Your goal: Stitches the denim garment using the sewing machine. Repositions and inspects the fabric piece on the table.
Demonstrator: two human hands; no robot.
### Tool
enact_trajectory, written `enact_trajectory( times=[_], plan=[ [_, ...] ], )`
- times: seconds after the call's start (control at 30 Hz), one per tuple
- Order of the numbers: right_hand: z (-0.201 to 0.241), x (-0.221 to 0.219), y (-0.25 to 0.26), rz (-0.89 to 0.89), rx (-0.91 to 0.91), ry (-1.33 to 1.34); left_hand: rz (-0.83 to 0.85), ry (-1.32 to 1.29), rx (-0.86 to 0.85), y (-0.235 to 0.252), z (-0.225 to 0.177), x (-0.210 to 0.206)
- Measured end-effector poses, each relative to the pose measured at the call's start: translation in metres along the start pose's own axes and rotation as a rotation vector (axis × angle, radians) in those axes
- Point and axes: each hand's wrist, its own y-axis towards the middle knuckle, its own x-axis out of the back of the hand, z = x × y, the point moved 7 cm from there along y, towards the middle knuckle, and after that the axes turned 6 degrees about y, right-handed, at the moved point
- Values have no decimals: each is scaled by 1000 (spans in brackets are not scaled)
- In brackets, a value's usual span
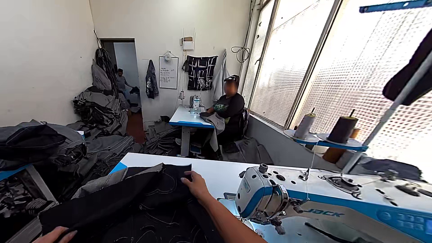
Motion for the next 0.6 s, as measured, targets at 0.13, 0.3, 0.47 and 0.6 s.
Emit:
enact_trajectory(
  times=[0.13, 0.3, 0.47, 0.6],
  plan=[
    [45, 37, -17, -172, 274, -116, -314, -175, 145, 19, 3, 71],
    [67, 69, -18, -269, 420, -159, -508, -230, 425, 35, 18, 144],
    [61, 83, -20, -341, 403, -37, -509, -370, 495, 47, 35, 153],
    [58, 86, -37, -324, 436, 144, -566, -571, 386, 29, 39, 150]
  ],
)
